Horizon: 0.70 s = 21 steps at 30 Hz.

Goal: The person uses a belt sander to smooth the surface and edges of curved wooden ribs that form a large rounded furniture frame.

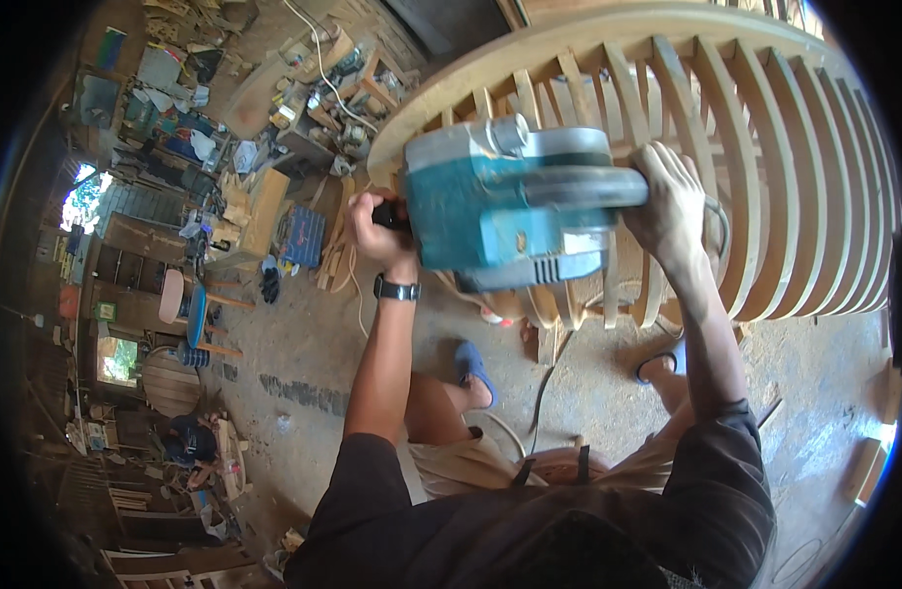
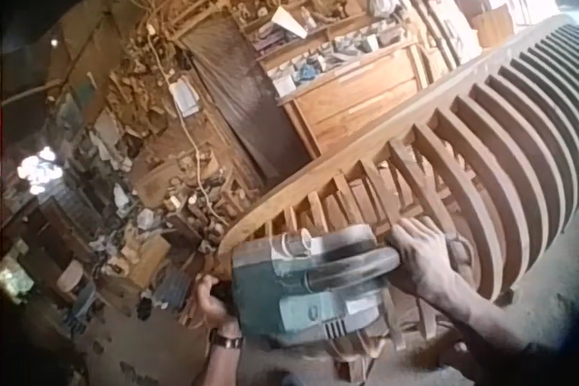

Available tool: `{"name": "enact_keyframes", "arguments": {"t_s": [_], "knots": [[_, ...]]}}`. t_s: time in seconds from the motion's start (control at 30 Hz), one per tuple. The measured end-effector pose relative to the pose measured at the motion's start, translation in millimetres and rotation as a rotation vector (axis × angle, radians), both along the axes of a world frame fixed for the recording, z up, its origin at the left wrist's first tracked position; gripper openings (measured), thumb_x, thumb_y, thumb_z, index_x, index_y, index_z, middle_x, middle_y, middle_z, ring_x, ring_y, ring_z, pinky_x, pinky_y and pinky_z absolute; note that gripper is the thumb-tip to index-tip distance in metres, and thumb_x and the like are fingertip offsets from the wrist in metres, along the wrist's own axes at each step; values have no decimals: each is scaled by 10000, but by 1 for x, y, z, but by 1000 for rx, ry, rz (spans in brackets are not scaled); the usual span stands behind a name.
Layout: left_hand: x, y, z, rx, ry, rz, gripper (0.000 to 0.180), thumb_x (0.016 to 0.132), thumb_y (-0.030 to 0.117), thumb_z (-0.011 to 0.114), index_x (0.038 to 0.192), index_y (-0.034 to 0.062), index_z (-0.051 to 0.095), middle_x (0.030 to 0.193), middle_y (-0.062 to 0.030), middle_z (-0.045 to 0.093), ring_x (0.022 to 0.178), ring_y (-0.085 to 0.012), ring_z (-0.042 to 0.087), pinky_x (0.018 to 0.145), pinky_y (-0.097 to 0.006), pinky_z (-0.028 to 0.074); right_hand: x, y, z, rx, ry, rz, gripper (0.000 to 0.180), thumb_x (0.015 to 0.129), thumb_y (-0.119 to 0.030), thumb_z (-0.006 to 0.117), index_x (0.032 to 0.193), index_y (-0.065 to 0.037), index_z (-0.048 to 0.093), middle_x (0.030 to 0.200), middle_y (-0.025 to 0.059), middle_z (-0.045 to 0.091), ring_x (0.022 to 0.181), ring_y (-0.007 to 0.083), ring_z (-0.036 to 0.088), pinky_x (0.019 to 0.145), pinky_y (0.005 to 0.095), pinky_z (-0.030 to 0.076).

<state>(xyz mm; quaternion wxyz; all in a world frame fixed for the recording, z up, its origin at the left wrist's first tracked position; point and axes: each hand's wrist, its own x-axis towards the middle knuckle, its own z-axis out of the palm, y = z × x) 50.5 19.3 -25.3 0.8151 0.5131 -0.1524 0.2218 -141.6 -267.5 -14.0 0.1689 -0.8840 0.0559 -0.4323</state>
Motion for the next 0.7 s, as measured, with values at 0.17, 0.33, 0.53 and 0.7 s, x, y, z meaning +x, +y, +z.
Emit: {"name": "enact_keyframes", "arguments": {"t_s": [0.17, 0.33, 0.53, 0.7], "knots": [[59, -15, 43, 20, 56, 0, 294, 867, 256, 545, 672, 38, 567, 625, -100, 598, 473, -180, 524, 462, -293, 404, 47, -8, 40, 67, 40, -11, 329, 696, -162, 777, 884, -76, 522, 861, 132, 630, 852, 345, 642, 727, 457, 511], [53, 14, 12, -44, 146, 63, 277, 867, 246, 540, 687, 38, 571, 636, -94, 594, 464, -171, 510, 457, -286, 401, 45, 9, 29, 4, 214, 67, 349, 705, -154, 732, 963, -87, 506, 928, 103, 610, 935, 308, 643, 774, 438, 531], [-13, 36, -12, -26, 99, -36, 216, 890, 225, 503, 750, 61, 502, 659, -106, 572, 454, -183, 492, 452, -298, 418, -10, 27, -10, -24, 45, 89, 246, 721, -89, 711, 790, -67, 476, 771, 104, 527, 731, 310, 602, 622, 413, 487], [-70, 43, -37, 60, -21, -68, 254, 895, 262, 492, 748, 60, 443, 656, -120, 540, 450, -204, 466, 444, -320, 404, -56, 26, -39, -27, -91, 141, 225, 740, -30, 714, 769, -68, 494, 734, 89, 498, 638, 280, 550, 552, 401, 445]]}}
